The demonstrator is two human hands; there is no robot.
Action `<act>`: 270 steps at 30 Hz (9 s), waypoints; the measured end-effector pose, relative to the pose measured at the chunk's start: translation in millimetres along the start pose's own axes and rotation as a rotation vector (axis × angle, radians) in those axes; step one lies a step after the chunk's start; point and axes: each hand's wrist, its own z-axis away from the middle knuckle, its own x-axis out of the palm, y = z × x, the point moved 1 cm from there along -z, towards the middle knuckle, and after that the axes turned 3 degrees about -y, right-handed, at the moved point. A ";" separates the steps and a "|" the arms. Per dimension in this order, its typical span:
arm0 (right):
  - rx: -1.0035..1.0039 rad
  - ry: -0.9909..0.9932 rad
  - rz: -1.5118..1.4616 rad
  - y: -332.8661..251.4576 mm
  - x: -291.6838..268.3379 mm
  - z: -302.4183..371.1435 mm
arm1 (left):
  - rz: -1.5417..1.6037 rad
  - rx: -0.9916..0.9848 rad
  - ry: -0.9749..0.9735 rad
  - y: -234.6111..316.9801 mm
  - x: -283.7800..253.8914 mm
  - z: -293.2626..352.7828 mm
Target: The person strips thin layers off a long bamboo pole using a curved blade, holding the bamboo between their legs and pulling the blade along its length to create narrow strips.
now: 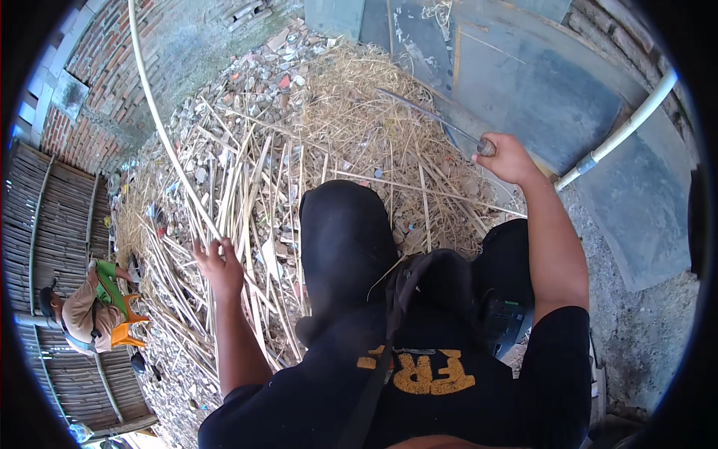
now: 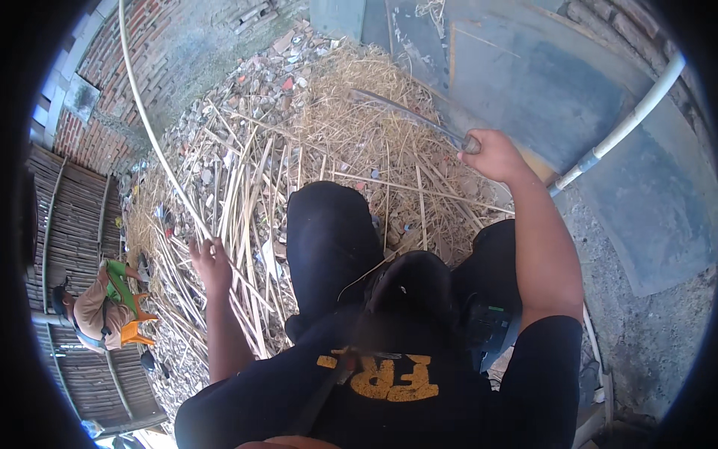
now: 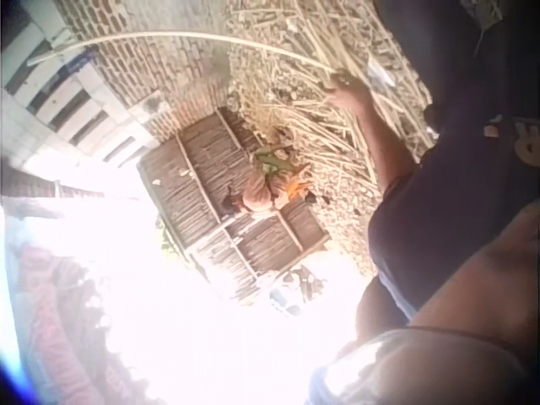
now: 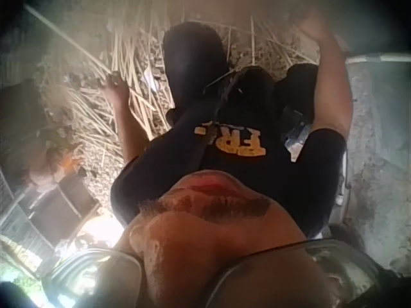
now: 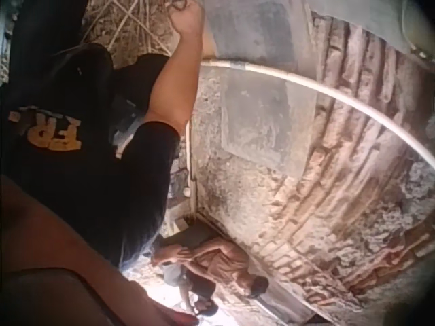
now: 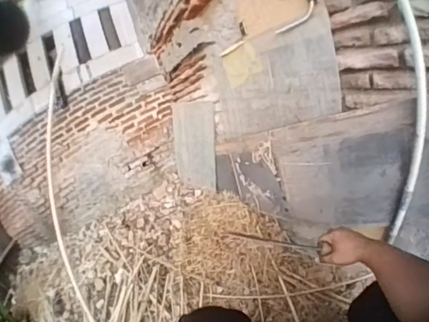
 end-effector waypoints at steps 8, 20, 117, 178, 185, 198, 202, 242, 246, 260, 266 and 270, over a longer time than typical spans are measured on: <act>0.075 -0.037 -0.107 5.6 -6.6 0.1 | 0.431 0.090 -0.360 23.7 -44.3 -15.9; 0.044 -0.016 -0.183 -13.5 -8.4 1.9 | 0.858 0.094 -0.407 68.4 -14.7 83.0; -0.103 -0.209 0.006 -46.8 22.2 -8.7 | 0.356 0.418 -0.683 83.7 -19.2 107.1; -0.222 -0.191 0.001 -51.8 37.4 -7.7 | 0.286 0.467 -0.619 81.4 -13.5 106.7; -0.125 -0.219 -0.007 -48.6 34.1 -9.8 | 0.232 0.445 -0.613 83.8 -12.4 106.2; -0.131 -0.175 -0.096 -51.5 29.0 -5.5 | 0.297 0.455 -0.641 82.2 -9.4 104.1; -0.242 -0.189 0.034 -54.9 32.2 -7.2 | 0.309 0.466 -0.657 84.6 -9.2 102.6; -0.176 -0.133 -0.008 -26.4 24.5 -16.9 | 0.230 0.445 -0.568 87.1 -4.7 106.1; -0.033 -0.049 0.058 -27.4 17.2 -14.1 | 0.226 0.450 -0.590 91.0 -10.7 102.0; -0.161 -0.143 -0.046 -35.5 26.7 -11.1 | 0.267 0.450 -0.617 93.4 -14.5 99.4; -0.165 -0.132 -0.036 -22.8 31.5 -21.0 | 0.376 0.475 -0.687 89.0 -13.1 92.7; 0.029 -0.093 -0.077 -10.9 22.4 -27.1 | 0.422 0.522 -0.728 94.7 -24.3 83.6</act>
